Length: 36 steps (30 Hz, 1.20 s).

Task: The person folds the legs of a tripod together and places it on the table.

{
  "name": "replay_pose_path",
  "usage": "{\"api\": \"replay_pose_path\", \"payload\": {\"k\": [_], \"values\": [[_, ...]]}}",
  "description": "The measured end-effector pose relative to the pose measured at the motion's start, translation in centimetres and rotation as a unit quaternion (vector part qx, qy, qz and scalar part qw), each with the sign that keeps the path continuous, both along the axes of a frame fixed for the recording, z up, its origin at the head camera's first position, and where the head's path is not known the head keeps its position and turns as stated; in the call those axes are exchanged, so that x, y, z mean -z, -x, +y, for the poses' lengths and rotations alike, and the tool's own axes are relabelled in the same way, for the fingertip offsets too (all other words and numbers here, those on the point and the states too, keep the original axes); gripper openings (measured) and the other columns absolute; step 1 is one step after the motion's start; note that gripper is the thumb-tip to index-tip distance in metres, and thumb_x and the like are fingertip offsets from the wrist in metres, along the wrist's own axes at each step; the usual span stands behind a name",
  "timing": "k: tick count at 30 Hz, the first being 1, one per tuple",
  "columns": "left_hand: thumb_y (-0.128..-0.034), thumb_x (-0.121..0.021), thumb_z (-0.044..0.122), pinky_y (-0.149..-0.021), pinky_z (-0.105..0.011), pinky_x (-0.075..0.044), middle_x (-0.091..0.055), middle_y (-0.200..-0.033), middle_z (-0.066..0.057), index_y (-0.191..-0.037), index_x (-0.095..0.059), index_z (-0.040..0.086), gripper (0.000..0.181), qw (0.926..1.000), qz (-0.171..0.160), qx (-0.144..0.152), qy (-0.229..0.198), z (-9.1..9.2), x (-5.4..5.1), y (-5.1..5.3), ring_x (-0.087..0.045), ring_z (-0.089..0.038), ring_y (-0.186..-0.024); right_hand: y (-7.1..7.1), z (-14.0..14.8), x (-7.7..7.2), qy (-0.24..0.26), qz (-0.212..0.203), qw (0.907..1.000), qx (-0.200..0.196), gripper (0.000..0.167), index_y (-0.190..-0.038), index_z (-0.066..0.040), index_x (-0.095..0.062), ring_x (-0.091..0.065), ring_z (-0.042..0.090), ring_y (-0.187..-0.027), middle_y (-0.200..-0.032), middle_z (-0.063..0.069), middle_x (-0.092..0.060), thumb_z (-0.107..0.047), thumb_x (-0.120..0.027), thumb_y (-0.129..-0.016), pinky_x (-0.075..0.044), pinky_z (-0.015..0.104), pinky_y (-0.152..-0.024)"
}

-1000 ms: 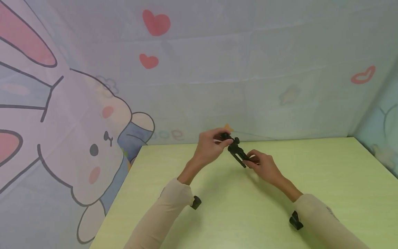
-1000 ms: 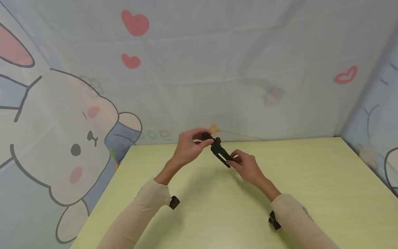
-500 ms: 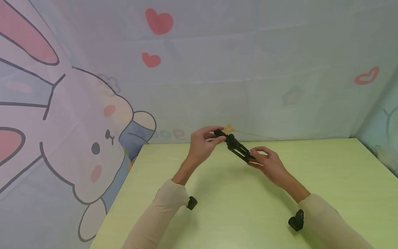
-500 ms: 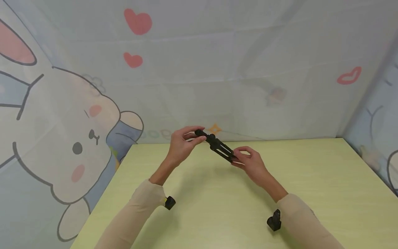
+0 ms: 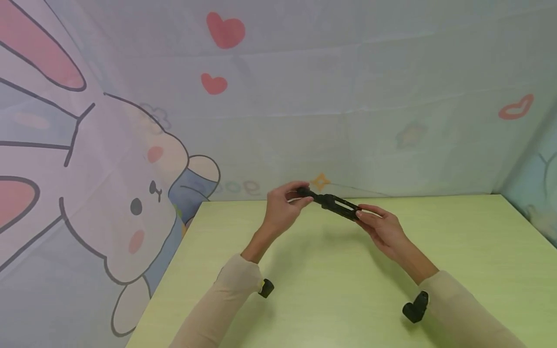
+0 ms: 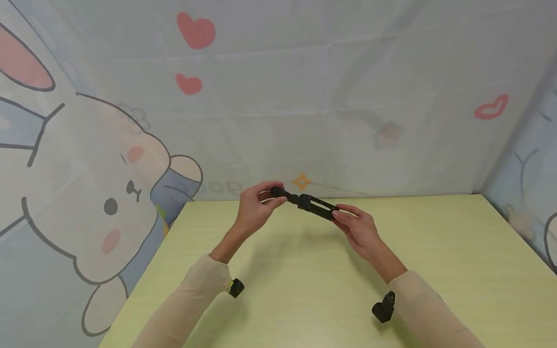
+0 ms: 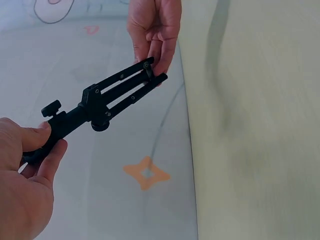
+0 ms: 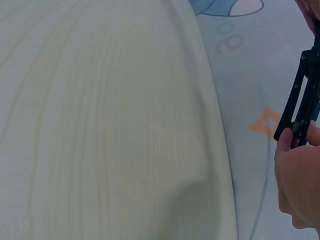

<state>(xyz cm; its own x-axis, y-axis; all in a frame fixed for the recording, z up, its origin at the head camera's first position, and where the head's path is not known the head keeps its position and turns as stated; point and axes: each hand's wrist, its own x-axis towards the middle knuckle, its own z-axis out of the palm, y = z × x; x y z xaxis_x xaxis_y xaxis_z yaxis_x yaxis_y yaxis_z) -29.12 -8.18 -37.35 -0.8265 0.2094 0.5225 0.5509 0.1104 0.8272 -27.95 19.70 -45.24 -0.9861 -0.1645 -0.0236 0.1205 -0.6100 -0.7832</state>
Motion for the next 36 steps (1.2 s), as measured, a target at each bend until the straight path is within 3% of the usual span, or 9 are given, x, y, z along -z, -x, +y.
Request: {"api": "replay_pose_path", "payload": {"k": [6,14,19,28,32,36], "values": [[-0.0844,-0.081,-0.009,-0.082,-0.028,-0.061,-0.074,-0.105,-0.02,-0.11,-0.075,-0.005,0.026,0.9991,0.019,-0.014,0.035,-0.4,0.6,0.2,-0.076,-0.032,-0.098,0.0,0.4,-0.2,0.0,0.011,0.9997,0.02,0.026,-0.123,0.003,-0.064,-0.075,0.016,-0.1,-0.104,0.008,-0.077,0.012,-0.06,-0.099,-0.056,0.028,-0.095],[-0.0849,-0.082,-0.007,-0.078,-0.026,-0.061,-0.075,-0.106,-0.019,-0.109,-0.076,-0.005,0.025,0.9933,0.03,-0.023,0.109,-1.1,2.1,0.7,-0.076,-0.027,-0.095,0.2,0.9,-0.4,-0.053,0.054,0.9962,0.043,0.025,-0.121,0.003,-0.066,-0.075,0.015,-0.096,-0.102,0.007,-0.078,0.011,-0.064,-0.097,-0.057,0.029,-0.093],[-0.0841,-0.083,-0.007,-0.072,-0.024,-0.061,-0.076,-0.103,-0.018,-0.107,-0.077,-0.005,0.023,0.9834,0.046,-0.036,0.172,-1.3,3.2,0.9,-0.076,-0.026,-0.089,0.2,1.1,-0.4,-0.112,0.067,0.9892,0.067,0.031,-0.126,0.006,-0.064,-0.076,0.013,-0.094,-0.098,0.005,-0.079,0.008,-0.07,-0.095,-0.057,0.029,-0.092],[-0.086,-0.082,-0.002,-0.076,-0.026,-0.06,-0.076,-0.106,-0.013,-0.11,-0.077,-0.002,0.025,0.9738,0.032,-0.045,0.221,-1.7,5.1,1.2,-0.077,-0.024,-0.09,0.4,1.2,-0.1,-0.195,0.093,0.9719,0.094,0.029,-0.119,0.009,-0.066,-0.076,0.011,-0.087,-0.091,0.002,-0.079,0.005,-0.076,-0.091,-0.058,0.027,-0.088],[-0.0855,-0.083,-0.001,-0.077,-0.025,-0.06,-0.077,-0.106,-0.011,-0.11,-0.078,0.0,0.025,0.969,0.033,-0.047,0.24,-1.9,6.2,1.4,-0.076,-0.022,-0.09,0.4,1.5,0.0,-0.273,0.11,0.9508,0.095,0.036,-0.121,0.01,-0.065,-0.074,0.01,-0.087,-0.092,-0.001,-0.079,-0.002,-0.08,-0.091,-0.058,0.023,-0.087],[-0.085,-0.084,0.0,-0.078,-0.024,-0.058,-0.076,-0.104,-0.008,-0.107,-0.079,0.004,0.023,0.9639,0.039,-0.042,0.26,-2.0,7.2,1.6,-0.074,-0.018,-0.088,0.1,1.9,0.0,-0.359,0.135,0.9187,0.095,0.042,-0.124,0.009,-0.066,-0.073,0.01,-0.089,-0.096,0.002,-0.079,-0.011,-0.082,-0.091,-0.058,0.022,-0.084]]}}
